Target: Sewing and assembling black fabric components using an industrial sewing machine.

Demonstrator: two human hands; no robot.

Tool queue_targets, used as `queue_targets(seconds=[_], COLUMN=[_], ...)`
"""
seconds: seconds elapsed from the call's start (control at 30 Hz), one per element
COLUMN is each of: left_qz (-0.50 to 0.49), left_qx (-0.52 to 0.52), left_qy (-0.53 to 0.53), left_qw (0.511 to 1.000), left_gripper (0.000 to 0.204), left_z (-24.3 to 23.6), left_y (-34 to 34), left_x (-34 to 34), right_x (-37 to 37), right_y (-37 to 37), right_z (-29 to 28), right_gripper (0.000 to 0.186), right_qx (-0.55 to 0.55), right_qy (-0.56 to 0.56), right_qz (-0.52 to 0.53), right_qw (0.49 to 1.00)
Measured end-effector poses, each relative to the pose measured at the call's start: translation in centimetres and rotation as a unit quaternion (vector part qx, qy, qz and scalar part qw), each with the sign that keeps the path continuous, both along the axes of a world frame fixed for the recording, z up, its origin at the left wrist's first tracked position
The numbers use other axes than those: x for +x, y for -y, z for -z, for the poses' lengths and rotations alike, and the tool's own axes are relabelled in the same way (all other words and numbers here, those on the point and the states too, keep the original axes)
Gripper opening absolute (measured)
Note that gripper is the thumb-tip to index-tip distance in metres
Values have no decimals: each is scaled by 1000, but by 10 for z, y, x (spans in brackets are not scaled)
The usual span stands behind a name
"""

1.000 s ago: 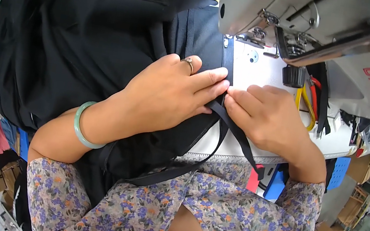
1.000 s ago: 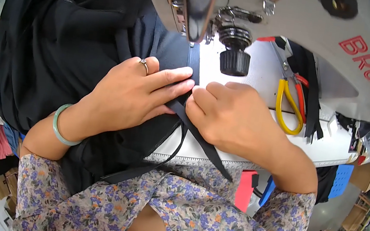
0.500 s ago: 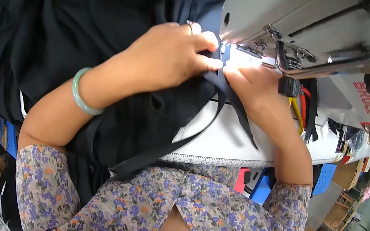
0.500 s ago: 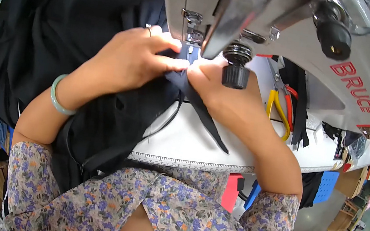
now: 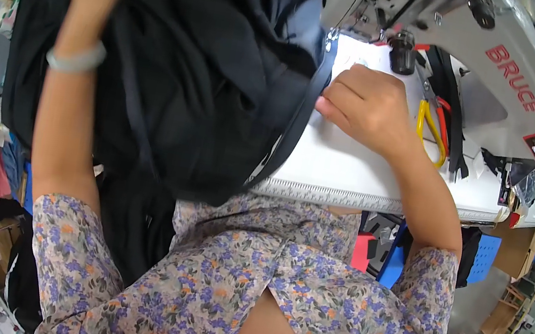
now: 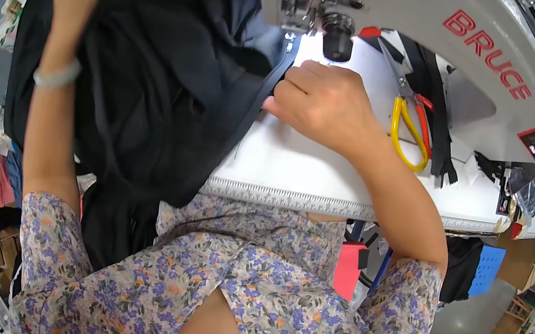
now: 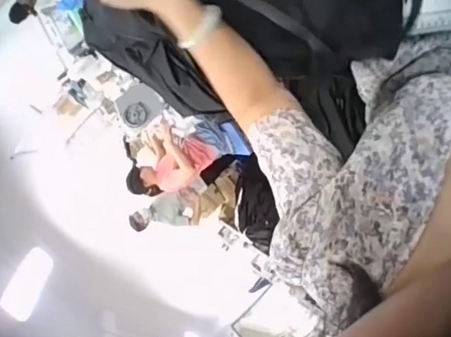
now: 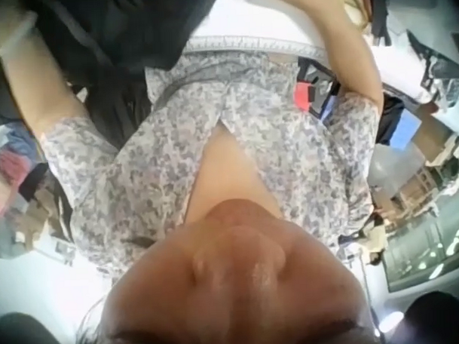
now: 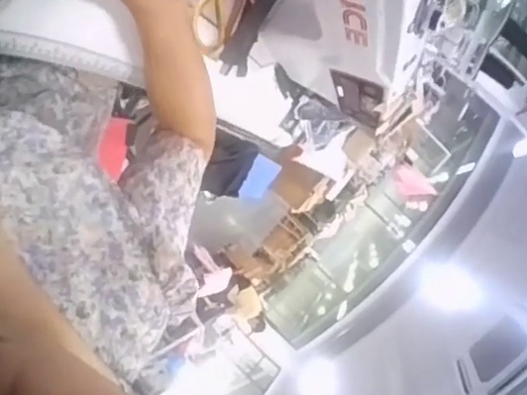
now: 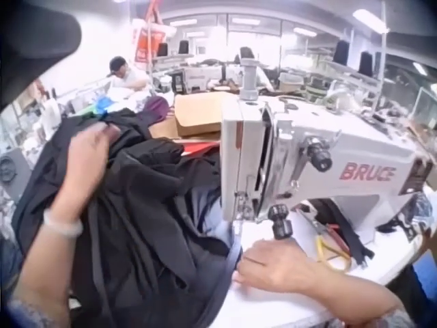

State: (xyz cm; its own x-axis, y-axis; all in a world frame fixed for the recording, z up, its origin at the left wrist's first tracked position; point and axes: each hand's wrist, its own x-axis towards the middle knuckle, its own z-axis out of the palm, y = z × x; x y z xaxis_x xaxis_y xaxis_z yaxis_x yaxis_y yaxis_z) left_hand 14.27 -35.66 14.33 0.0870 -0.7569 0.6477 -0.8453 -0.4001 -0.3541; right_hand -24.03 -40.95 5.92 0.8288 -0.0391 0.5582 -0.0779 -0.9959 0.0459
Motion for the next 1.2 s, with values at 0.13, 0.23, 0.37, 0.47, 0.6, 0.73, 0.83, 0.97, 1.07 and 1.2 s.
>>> queue_targets(seconds=[0.13, 0.23, 0.37, 0.47, 0.6, 0.73, 0.83, 0.97, 1.07, 1.2], left_qz=[-35, 295, 532, 466, 438, 425, 429, 371, 306, 436], left_qx=[-86, 84, 331, 345, 258, 210, 212, 61, -57, -54], left_qy=[-211, -404, -417, -267, -156, -124, -169, -82, -21, -67], left_qw=[973, 862, 659, 770, 847, 872, 861, 923, 950, 896], left_gripper=[63, 31, 37, 39, 29, 23, 22, 26, 24, 13], left_z=[-14, -5, 32, 81, 95, 102, 103, 96, 93, 64], left_y=[-12, 18, -8, 6, -8, -5, 8, 9, 18, -1], left_x=[49, -2, -146, -160, -131, -127, -122, -133, -122, -136], right_x=[5, 34, 71, 90, 35, -1, -8, -22, -15, -1], right_y=[-31, -78, -124, -115, -107, -93, -87, -53, -13, 16], right_z=[-1, 11, 54, 45, -8, -1, 6, -9, -7, 3], right_gripper=[37, 55, 44, 25, 20, 18, 16, 17, 17, 26], right_qx=[79, 159, 88, 199, 433, 507, 510, 388, 244, 65], right_qy=[-67, -135, -65, 4, -45, -84, -64, -35, -12, -21], right_qz=[-92, -59, 105, 50, -136, -51, -42, 45, 138, 230], right_qw=[990, 976, 988, 979, 890, 857, 857, 920, 960, 971])
